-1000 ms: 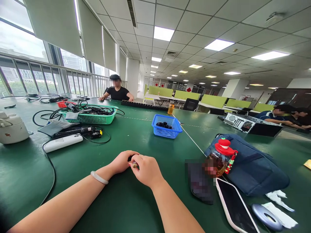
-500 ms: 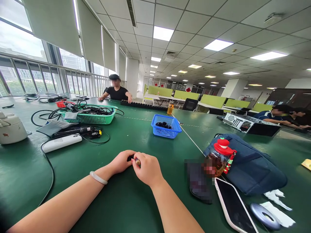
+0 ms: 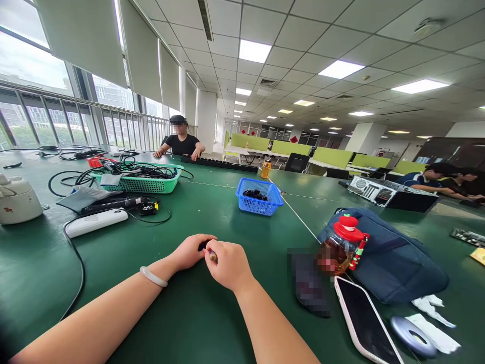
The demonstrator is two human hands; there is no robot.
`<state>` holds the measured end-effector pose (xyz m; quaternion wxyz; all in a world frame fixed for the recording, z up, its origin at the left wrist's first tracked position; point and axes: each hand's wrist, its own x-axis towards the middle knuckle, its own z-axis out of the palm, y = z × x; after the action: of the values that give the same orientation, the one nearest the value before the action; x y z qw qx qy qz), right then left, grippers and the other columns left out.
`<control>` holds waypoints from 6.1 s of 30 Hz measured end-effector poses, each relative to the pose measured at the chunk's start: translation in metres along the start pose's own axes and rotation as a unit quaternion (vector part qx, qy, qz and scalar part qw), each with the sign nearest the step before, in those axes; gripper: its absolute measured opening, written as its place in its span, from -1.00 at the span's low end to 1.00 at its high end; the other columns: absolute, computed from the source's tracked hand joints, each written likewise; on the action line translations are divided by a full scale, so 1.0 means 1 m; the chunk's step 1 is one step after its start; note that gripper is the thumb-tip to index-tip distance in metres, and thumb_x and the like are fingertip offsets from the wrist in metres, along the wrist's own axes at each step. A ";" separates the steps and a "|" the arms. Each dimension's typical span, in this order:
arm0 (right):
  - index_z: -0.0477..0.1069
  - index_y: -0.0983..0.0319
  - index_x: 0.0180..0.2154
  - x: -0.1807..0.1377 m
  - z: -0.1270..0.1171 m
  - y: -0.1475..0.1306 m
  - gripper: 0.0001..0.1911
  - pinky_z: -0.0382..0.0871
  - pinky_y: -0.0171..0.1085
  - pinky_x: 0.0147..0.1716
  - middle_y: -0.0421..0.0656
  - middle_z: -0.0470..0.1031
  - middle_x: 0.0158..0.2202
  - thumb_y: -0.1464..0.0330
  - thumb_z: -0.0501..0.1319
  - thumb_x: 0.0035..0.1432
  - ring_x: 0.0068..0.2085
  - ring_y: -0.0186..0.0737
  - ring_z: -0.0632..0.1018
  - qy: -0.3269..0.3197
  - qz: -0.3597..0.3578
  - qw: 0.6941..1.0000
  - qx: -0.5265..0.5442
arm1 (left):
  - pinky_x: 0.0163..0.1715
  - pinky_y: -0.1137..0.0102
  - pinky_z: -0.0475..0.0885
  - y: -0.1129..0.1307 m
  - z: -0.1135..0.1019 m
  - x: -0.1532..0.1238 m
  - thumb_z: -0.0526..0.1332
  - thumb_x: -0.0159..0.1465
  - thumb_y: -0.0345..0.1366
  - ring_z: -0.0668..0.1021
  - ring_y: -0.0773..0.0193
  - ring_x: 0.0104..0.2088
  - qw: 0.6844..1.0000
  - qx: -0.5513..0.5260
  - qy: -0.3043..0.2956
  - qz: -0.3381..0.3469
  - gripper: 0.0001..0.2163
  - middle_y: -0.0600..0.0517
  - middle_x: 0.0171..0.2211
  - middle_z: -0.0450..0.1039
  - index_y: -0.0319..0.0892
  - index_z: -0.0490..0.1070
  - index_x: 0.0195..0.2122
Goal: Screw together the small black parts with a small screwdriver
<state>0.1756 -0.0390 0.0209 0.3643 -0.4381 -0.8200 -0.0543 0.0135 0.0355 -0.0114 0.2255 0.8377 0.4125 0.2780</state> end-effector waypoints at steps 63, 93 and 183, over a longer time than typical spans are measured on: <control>0.19 0.20 -0.61 0.001 -0.002 0.011 -0.58 0.05 -0.36 -0.54 -0.26 0.24 -0.62 0.29 -0.04 0.31 -0.57 -0.37 0.24 0.002 0.020 0.998 0.056 | 0.04 0.32 0.36 0.002 -0.001 0.001 0.22 0.17 -0.31 0.52 0.13 -0.02 1.000 0.010 -0.014 -0.018 -0.67 -0.03 -0.03 0.53 -0.13 0.49 -0.02; 0.33 0.22 -0.54 -0.002 0.006 0.004 -0.67 0.04 -0.35 -0.50 -0.24 0.31 -0.58 0.33 0.04 0.26 -0.56 -0.37 0.29 -0.040 -0.069 0.997 -0.004 | 0.05 0.33 0.37 0.003 -0.002 0.000 0.20 0.07 -0.42 0.53 0.15 -0.02 0.999 -0.018 -0.014 -0.034 -0.58 0.00 -0.03 0.54 -0.12 0.50 -0.02; 0.37 0.20 -0.47 -0.003 -0.006 0.011 -0.77 0.15 -0.37 -0.49 -0.22 0.38 -0.53 0.32 0.12 0.23 -0.54 -0.34 0.34 0.027 -0.013 0.996 0.083 | 0.07 0.32 0.35 0.002 -0.002 0.000 0.25 0.10 -0.39 0.51 0.13 0.00 0.999 -0.027 -0.027 -0.040 -0.61 -0.01 -0.01 0.52 -0.13 0.48 0.00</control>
<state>0.1880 -0.0372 0.0206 0.4204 -0.3938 -0.8174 -0.0025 0.0133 0.0353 -0.0086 0.2694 0.8216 0.4316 0.2573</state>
